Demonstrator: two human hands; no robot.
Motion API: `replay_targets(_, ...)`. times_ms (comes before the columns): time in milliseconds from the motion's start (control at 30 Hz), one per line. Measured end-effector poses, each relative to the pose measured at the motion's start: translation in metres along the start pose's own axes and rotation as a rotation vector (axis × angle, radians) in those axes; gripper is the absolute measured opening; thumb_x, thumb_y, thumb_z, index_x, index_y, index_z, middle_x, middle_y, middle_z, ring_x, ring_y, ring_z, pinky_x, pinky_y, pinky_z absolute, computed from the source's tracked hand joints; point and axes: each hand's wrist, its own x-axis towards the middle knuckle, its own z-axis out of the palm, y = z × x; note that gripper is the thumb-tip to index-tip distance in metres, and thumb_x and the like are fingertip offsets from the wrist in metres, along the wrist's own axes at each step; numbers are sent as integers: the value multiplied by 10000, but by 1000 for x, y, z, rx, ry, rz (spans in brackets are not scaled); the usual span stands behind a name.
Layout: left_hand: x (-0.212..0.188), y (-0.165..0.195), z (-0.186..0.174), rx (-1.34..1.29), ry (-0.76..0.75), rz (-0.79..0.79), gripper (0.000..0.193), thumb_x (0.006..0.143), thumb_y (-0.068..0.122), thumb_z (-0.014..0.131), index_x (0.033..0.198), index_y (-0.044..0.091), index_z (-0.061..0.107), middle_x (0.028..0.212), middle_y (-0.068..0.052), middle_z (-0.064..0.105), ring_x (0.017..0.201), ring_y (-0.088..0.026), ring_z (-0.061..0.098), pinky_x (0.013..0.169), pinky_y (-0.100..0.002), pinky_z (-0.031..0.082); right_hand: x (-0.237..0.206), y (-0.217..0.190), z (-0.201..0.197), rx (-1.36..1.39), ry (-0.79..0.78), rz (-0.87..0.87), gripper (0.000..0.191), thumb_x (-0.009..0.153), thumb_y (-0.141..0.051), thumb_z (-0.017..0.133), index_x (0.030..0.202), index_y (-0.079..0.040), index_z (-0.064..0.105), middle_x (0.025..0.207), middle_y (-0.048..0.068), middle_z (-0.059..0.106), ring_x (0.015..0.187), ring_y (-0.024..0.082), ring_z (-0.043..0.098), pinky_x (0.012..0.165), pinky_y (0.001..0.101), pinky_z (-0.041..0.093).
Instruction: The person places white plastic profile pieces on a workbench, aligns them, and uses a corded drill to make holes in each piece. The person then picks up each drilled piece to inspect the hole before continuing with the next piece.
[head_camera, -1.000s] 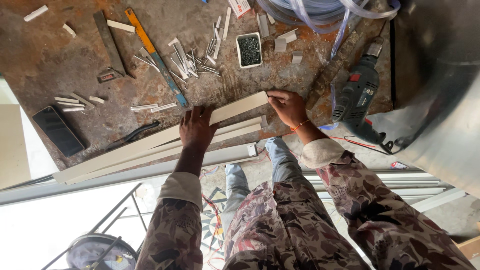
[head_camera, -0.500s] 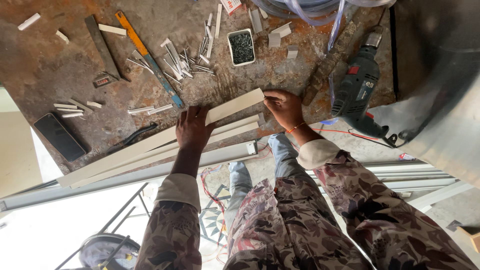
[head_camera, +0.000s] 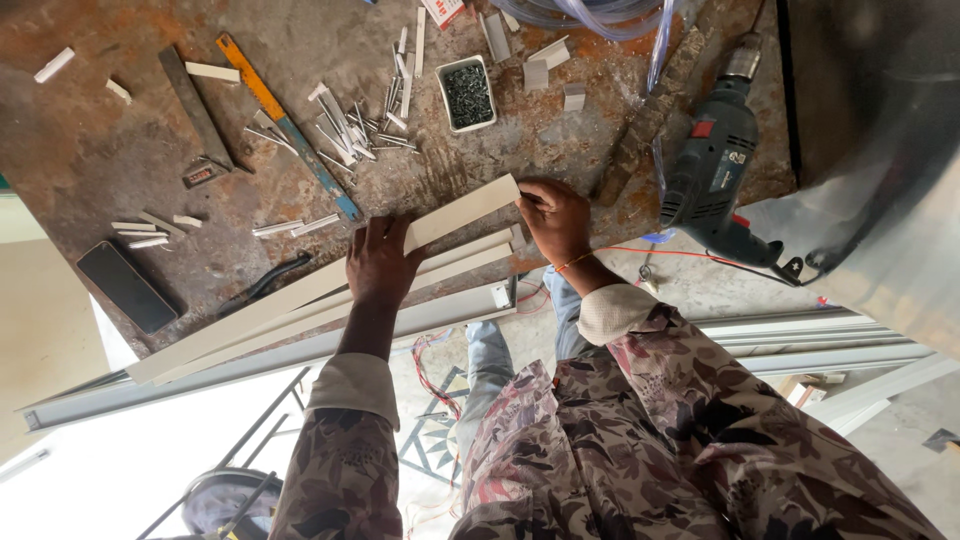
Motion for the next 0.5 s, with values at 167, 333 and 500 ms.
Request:
replay_targets(167,-1,2,0,13,-32,-14,639,748,369,887,1341,319,654,1236,-19,590,1203,-296,568,1032,-461,491,-2,1,0,9,4,8,191,895,-26,784,1080,-52,742,1053,90,772,877,159,779,729,261,618)
replay_targets(333,-2,3,-1,17,-40,-26,632,749,357,896,1335,336,659,1235,-18,593,1197,-300,575,1011,-462,502,-2,-2,-2,-34,2,9,183,888,-26,783,1064,-55,746,1040,89,771,868,168,774,719,268,615)
replay_targets(500,-4,4,-1,6,-13,-5,629,745,361,895,1327,324,660,1242,-9,599,1194,-290,583,1021,-462,509,-2,-3,-3,-65,4,-4,183,885,-22,788,1062,-55,753,1037,89,777,859,169,772,711,273,614)
